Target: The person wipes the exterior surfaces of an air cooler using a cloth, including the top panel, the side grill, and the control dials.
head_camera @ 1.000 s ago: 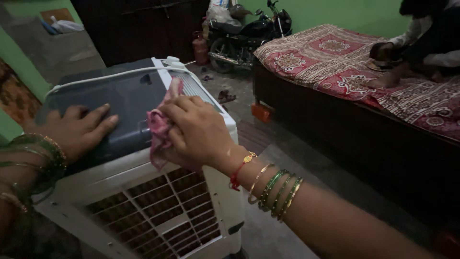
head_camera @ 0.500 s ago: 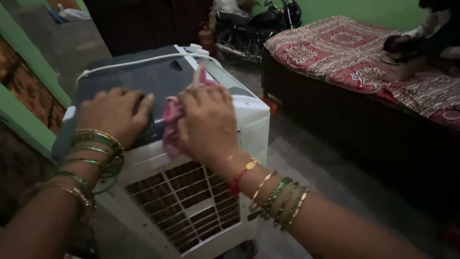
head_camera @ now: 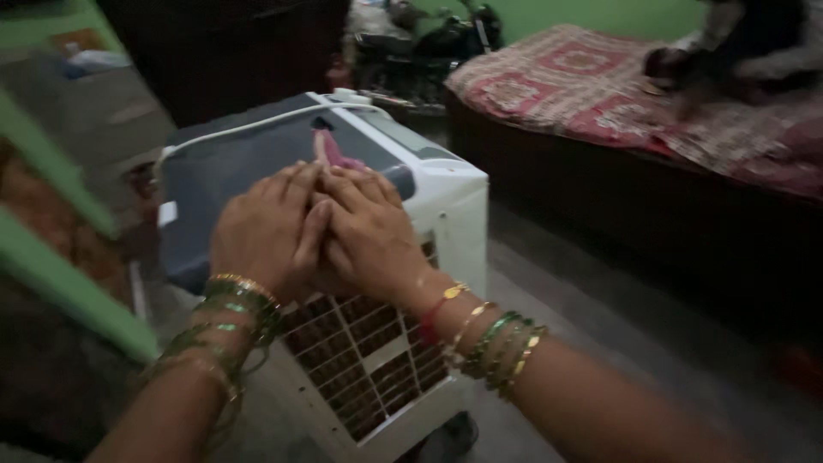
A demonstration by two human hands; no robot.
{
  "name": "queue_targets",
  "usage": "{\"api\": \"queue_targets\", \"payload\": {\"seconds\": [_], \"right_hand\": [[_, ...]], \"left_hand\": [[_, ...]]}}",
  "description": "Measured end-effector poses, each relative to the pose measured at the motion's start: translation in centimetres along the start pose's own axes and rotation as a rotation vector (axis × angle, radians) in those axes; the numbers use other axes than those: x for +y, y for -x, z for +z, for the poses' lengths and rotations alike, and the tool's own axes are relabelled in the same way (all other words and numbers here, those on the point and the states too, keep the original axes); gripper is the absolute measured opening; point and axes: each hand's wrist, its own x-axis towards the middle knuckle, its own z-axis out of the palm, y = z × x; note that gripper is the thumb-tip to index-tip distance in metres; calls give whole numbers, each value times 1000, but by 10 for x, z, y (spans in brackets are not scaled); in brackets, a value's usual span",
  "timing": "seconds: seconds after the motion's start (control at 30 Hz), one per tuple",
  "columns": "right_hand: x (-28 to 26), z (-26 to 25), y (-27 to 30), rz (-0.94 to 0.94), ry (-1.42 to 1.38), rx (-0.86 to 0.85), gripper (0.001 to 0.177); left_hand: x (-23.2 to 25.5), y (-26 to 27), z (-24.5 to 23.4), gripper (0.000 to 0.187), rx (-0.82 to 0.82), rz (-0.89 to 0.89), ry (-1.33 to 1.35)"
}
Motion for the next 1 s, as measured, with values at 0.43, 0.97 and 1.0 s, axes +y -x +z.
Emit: {"api": "queue_targets", "payload": {"seconds": [0.43, 0.97, 1.0], "right_hand": [[14, -5, 75, 485, 171, 77, 60], [4, 33, 160, 762, 70, 218, 53], [-2, 31, 171, 773, 72, 215, 53]], "left_hand": [[63, -23, 54, 75, -90, 185, -102], [102, 18, 124, 71, -78, 453, -766], [107, 27, 129, 71, -84, 460, -760]]}}
